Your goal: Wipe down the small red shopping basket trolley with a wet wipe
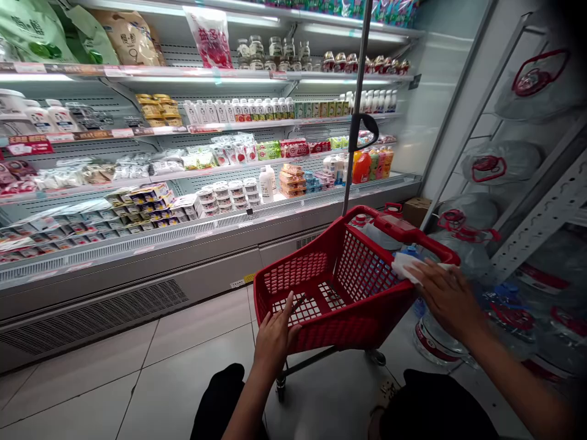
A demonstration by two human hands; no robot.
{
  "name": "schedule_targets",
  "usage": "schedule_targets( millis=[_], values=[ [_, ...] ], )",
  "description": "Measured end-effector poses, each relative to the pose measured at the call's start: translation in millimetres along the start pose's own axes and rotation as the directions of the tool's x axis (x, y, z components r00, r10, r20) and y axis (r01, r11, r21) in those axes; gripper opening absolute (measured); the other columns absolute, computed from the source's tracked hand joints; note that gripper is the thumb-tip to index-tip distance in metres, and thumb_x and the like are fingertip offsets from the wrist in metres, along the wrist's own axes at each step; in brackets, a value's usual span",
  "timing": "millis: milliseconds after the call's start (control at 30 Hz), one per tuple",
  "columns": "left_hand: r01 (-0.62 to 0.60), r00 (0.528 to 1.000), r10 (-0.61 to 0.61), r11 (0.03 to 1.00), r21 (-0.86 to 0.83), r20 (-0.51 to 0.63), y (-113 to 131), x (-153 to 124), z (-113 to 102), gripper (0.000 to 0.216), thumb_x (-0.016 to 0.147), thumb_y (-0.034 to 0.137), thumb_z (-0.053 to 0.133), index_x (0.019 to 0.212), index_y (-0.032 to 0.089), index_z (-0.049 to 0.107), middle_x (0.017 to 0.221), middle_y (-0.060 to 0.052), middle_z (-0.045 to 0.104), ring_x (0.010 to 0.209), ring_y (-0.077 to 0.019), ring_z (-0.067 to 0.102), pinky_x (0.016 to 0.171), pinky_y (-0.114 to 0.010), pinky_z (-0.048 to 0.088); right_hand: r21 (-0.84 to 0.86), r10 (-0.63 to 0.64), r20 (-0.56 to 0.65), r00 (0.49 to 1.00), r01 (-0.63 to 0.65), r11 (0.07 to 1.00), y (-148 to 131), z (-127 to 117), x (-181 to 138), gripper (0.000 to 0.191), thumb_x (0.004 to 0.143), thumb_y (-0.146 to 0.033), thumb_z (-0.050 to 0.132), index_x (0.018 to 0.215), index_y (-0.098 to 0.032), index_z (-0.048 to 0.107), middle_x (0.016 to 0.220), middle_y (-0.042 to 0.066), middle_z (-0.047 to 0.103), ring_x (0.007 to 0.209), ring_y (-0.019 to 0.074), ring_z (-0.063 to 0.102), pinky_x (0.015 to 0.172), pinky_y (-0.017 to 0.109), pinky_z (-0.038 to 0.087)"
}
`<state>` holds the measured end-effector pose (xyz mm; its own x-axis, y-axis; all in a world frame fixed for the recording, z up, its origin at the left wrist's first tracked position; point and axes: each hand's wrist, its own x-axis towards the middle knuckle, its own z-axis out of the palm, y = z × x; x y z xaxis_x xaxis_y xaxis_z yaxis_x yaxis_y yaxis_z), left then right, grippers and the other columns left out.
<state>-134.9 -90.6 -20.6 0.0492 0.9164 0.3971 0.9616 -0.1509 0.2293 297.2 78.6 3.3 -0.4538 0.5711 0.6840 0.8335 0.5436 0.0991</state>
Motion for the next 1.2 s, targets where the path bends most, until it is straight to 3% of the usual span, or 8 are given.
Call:
schedule_targets(
  millis=[167,300,400,500,633,800,933,1200],
  values=[
    [-0.01,1.0,0.011,0.999,0.038,-0.029,12.9,2.6,10.5,0.072,0.111,0.041,0.041,0.168,0.03,-0.002,0.124,-0.003,0.075,0.117,-0.0206,0.07,0.112,-0.044,0.048,0.001,0.084,-0.024,0.996,-0.084,0.996,-22.3,0.1,-0.1,0.055,0.108,-0.034,0.031,0.163,-0.03,0.034,0.158,0.003,0.052,0.155,0.0258,0.032,0.128,0.053,0.02],
    [0.001,1.0,0.0,0.999,0.055,-0.02,18.0,4.6,12.2,0.073,0.111,0.04,0.041,0.168,0.03,-0.005,0.124,-0.003,0.075,0.115,-0.0195,0.071,0.11,-0.042,0.049,0.068,-0.115,0.096,0.989,0.109,0.992,-98.2,17.6,-0.3,0.058,0.107,-0.023,0.033,0.164,-0.037,0.029,0.162,-0.004,0.047,0.153,0.0203,0.036,0.13,0.048,0.014],
    [0.007,1.0,-0.006,0.999,0.041,-0.011,17.7,3.9,9.4,0.072,0.111,0.044,0.039,0.168,0.029,-0.004,0.125,-0.004,0.075,0.116,-0.021,0.071,0.11,-0.043,0.049,0.138,-0.254,0.147,0.956,0.235,0.962,-123.6,19.6,-1.1,0.061,0.107,-0.022,0.037,0.164,-0.038,0.025,0.164,-0.006,0.043,0.152,0.0181,0.037,0.128,0.043,0.02],
    [0.011,1.0,-0.011,1.0,0.023,-0.016,14.6,1.7,5.3,0.071,0.111,0.046,0.037,0.168,0.031,-0.002,0.134,-0.006,0.071,0.122,-0.0227,0.068,0.111,-0.043,0.048,0.125,-0.24,0.129,0.962,0.224,0.966,-100.2,11.0,-1.3,0.063,0.106,-0.021,0.038,0.165,-0.039,0.023,0.165,-0.005,0.041,0.152,0.019,0.037,0.127,0.043,0.024],
    [0.006,1.0,-0.005,0.999,0.033,-0.028,11.5,1.9,1.9,0.071,0.111,0.046,0.038,0.168,0.032,-0.001,0.156,-0.009,0.054,0.139,-0.0243,0.056,0.115,-0.046,0.045,0.063,-0.016,0.075,0.997,0.012,0.998,-65.1,3.0,-1.3,0.063,0.106,-0.027,0.039,0.166,-0.038,0.019,0.167,-0.002,0.037,0.155,0.0252,0.034,0.127,0.051,0.024],
    [-0.033,0.994,0.038,0.998,0.05,-0.1,26.0,11.2,-2.2,0.067,0.11,0.037,0.041,0.168,0.031,0.007,0.17,-0.008,0.031,0.157,-0.0265,0.03,0.124,-0.052,0.033,0.157,-0.018,0.097,0.995,0.002,0.988,-122.4,9.1,3.6,0.065,0.106,-0.026,0.037,0.166,-0.039,0.015,0.169,-0.001,0.034,0.157,0.0258,0.028,0.127,0.055,0.023],
    [-0.146,0.976,0.136,0.988,-0.046,-0.172,54.7,21.7,-2.4,0.062,0.11,0.028,0.039,0.168,0.028,0.015,0.169,-0.009,0.034,0.156,-0.0242,0.032,0.122,-0.047,0.041,0.396,-0.237,0.189,0.953,0.147,0.906,-158.4,-3.3,18.9,0.068,0.106,-0.037,0.041,0.168,-0.032,0.011,0.169,-0.001,0.033,0.157,0.021,0.028,0.127,0.045,0.03],
    [-0.329,0.935,0.336,0.941,0.075,-0.116,133.0,58.1,56.9,0.051,0.107,0.017,0.043,0.158,0.014,0.041,0.159,-0.014,0.049,0.143,-0.0253,0.052,0.116,-0.043,0.049,0.145,0.126,0.008,0.992,-0.126,0.981,-91.3,0.0,34.2,0.066,0.104,-0.027,0.034,0.167,-0.033,0.015,0.159,0.0,0.05,0.15,0.0257,0.041,0.129,0.056,0.016]
  ],
)
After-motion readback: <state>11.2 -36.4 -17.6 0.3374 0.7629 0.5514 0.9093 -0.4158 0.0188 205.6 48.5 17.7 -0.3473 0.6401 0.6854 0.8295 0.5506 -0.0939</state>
